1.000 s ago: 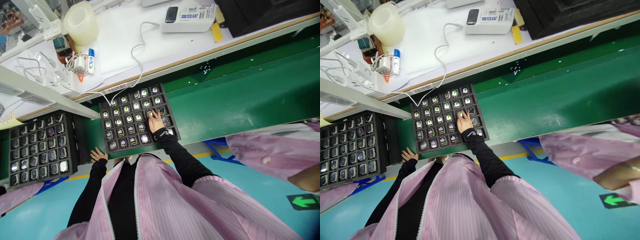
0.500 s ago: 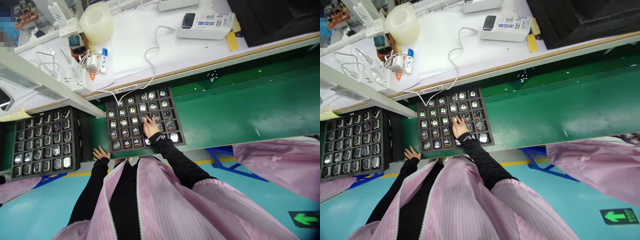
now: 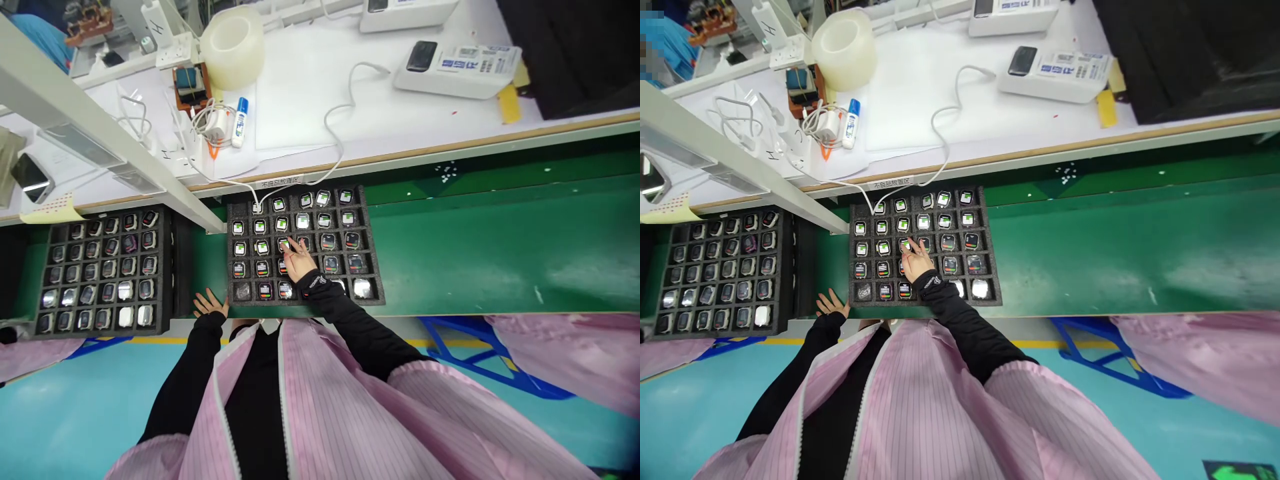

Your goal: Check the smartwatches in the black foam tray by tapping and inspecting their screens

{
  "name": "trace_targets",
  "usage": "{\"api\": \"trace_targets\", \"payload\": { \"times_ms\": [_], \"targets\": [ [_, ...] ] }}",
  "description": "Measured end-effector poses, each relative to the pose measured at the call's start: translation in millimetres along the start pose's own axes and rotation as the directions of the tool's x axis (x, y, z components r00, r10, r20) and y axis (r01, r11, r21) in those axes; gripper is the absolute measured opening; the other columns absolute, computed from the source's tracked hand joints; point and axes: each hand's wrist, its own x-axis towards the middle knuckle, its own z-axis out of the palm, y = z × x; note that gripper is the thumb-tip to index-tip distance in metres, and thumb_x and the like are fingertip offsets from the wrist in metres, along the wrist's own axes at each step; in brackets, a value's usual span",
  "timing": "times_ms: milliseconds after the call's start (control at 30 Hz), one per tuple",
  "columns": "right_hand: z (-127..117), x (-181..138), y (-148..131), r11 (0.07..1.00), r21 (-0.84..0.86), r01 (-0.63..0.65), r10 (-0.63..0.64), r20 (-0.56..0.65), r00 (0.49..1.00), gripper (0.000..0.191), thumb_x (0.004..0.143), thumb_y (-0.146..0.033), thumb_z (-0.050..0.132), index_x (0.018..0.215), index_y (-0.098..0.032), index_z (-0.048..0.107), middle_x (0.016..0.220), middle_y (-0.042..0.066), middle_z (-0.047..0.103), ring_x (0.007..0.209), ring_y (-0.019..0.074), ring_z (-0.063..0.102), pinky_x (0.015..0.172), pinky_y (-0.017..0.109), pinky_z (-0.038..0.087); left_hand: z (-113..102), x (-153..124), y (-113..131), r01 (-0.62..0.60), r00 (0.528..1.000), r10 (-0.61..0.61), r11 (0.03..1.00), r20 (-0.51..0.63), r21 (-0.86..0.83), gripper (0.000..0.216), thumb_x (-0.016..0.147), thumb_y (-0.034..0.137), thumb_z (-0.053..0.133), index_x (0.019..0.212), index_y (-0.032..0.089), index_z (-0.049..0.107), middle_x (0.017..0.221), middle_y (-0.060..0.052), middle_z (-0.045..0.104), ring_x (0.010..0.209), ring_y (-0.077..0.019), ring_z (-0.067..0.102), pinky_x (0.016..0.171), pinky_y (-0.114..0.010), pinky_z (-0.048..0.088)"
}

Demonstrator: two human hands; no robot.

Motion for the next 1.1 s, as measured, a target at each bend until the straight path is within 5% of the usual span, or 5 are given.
{"api": "trace_targets", "payload": {
  "times_ms": [267,667,1100],
  "targets": [
    [-0.3,3.2,-11.7,0.999,-0.031,0.036,-0.036,0.0,0.999,0.051,0.097,-0.022,0.025,0.134,-0.003,0.054,0.124,0.016,0.065,0.14,0.0264,0.036,0.12,0.056,0.013,2.9,4.6,-6.3,0.004,0.996,-0.003,1.0,0.086,-0.013,0.084,0.085,0.054,0.055,0.149,0.01,0.024,0.155,-0.027,0.015,0.142,-0.0478,0.015,0.109,-0.068,0.022],
    [26.3,16.0,-45.3,0.99,0.028,0.135,-0.137,0.108,0.985,0.052,0.097,-0.021,0.027,0.138,0.001,0.048,0.126,0.017,0.064,0.144,0.0258,0.029,0.121,0.054,0.014,11.1,-4.4,-4.6,-0.039,0.995,0.037,0.999,-0.097,-0.024,0.079,0.088,0.058,0.044,0.148,0.008,0.026,0.154,-0.027,0.019,0.141,-0.0484,0.018,0.107,-0.071,0.022],
    [30.5,12.8,-35.3,0.987,0.128,0.095,-0.091,-0.036,0.995,0.052,0.096,-0.023,0.023,0.132,-0.006,0.056,0.127,0.015,0.063,0.139,0.025,0.038,0.12,0.056,0.018,2.4,-9.5,-2.3,-0.028,0.999,0.027,0.999,-0.036,-0.035,0.081,0.088,0.058,0.046,0.149,0.01,0.024,0.154,-0.027,0.018,0.142,-0.0468,0.018,0.107,-0.07,0.024]
  ]
}}
